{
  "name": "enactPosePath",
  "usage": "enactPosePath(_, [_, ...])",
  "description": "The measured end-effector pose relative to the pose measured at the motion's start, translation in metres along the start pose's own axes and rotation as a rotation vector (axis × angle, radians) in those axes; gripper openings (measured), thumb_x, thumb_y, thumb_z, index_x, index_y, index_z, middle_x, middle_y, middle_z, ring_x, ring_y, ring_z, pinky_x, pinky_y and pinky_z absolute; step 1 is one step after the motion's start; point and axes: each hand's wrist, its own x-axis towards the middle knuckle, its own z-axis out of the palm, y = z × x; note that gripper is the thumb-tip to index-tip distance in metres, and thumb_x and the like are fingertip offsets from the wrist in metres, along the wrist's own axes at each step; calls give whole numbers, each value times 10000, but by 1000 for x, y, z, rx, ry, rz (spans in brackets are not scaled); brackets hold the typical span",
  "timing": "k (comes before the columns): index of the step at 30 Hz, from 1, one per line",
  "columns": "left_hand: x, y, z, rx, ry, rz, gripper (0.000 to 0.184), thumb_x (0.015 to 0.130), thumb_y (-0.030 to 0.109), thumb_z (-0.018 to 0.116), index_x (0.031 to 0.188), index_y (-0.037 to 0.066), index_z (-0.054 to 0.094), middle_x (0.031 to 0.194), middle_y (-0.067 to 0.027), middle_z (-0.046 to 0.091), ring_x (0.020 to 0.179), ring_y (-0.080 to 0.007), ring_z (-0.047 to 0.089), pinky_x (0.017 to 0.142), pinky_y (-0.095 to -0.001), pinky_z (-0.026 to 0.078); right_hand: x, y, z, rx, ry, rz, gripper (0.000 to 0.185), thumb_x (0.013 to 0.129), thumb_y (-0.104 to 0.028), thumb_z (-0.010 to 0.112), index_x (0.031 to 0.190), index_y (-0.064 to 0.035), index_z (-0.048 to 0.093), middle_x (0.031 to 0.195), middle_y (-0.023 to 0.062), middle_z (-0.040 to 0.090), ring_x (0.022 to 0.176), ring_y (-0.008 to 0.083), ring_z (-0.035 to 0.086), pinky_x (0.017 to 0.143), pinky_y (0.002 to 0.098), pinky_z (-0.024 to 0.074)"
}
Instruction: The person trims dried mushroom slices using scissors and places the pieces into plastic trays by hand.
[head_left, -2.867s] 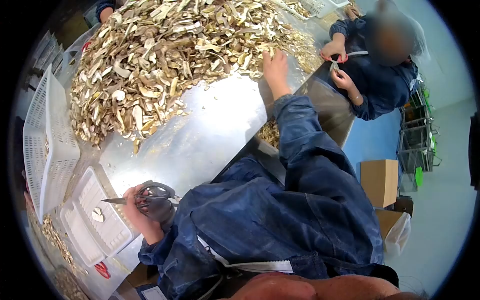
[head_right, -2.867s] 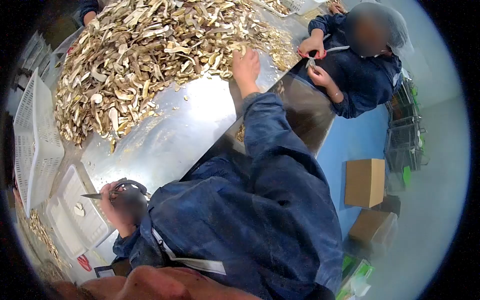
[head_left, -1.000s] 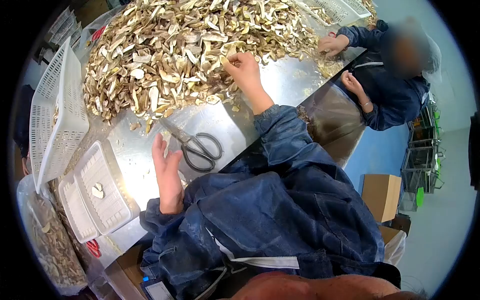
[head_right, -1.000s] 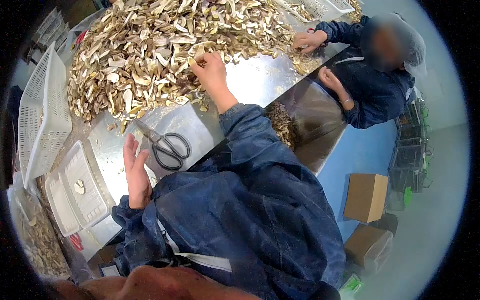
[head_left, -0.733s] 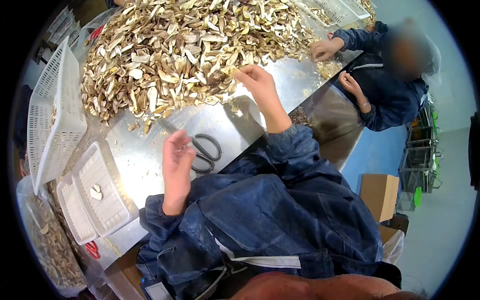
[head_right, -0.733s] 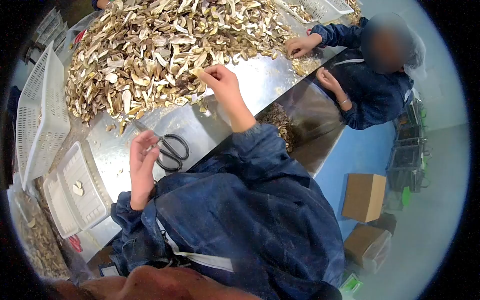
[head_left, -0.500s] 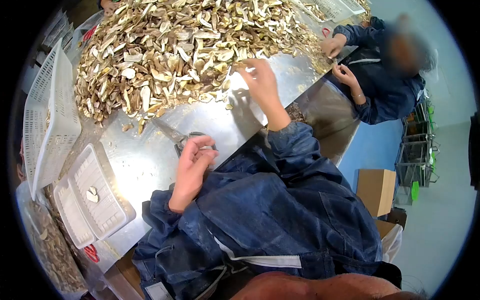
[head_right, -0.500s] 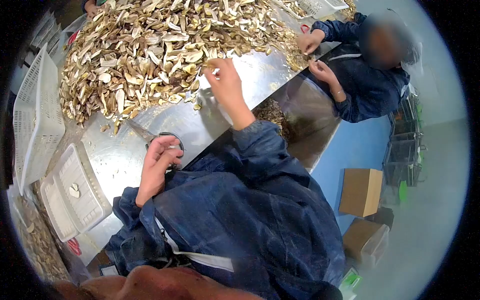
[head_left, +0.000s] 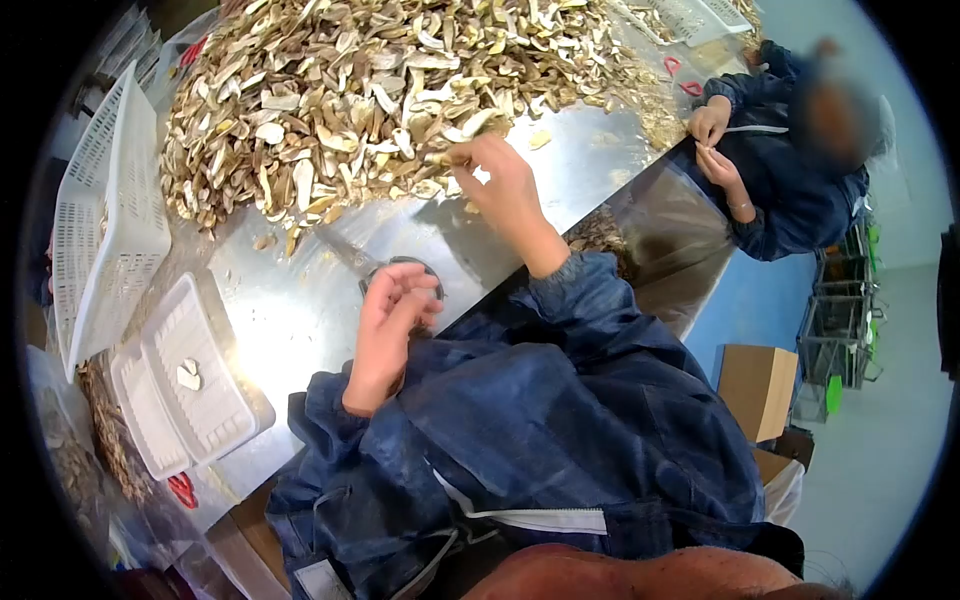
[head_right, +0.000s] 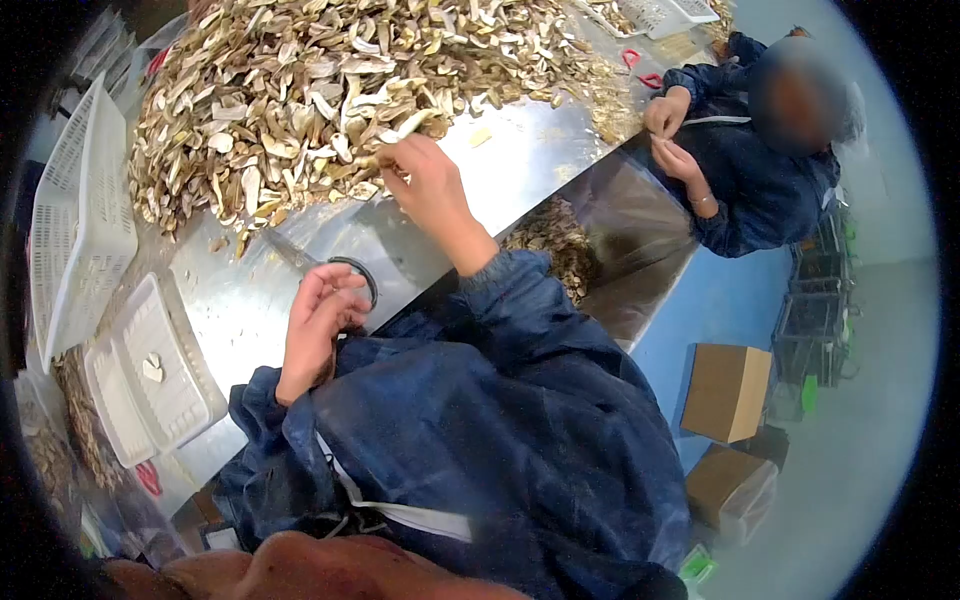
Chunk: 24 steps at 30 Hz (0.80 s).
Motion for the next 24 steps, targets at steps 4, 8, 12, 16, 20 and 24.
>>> enactPosePath(4, [4,11,3,-287,75,-26,331,1057,243,530,1296,19,481,1073,-98,624,875,-186,629,736,-301,507,-19,-35,-1,167,-93,-171,231,748,42,706,962,-42,702,934,105,691,838,288,672,737,358,541])
enactPosePath(8, [5,7,-2,-239,73,-14,242,1056,238,538,1186,35,557,1007,-62,631,840,-143,615,713,-288,497,-32,-52,9,257,-178,-310,261,745,69,707,977,-49,710,933,109,685,827,275,670,730,334,541])
enactPosePath(12, [6,-1,-11,-212,136,62,205,1046,209,559,1160,40,571,970,-45,639,818,-123,612,710,-275,497,-39,-58,13,460,-129,73,202,862,-10,707,1060,-46,699,916,50,684,802,162,647,704,297,520])
enactPosePath(16, [6,-1,-11,-159,173,57,196,1040,203,569,1150,41,578,938,-32,641,809,-110,609,710,-265,495,-43,-61,8,807,-350,624,196,935,-150,719,1082,-25,684,876,-9,655,764,71,578,679,243,473])
enactPosePath(20, [6,-1,-8,-64,172,40,197,1036,197,578,1153,38,580,927,-30,641,815,-98,604,716,-256,490,-46,-61,6,942,-585,684,187,960,-188,711,1055,-34,665,859,-21,648,750,48,569,644,211,443])
enactPosePath(24, [6,-2,-9,-35,191,97,193,1032,178,585,1153,28,585,934,-41,646,824,-97,602,741,-255,495,-51,-57,11,1044,-642,633,165,977,-169,690,1062,-35,647,878,-15,671,768,50,600,637,211,457])
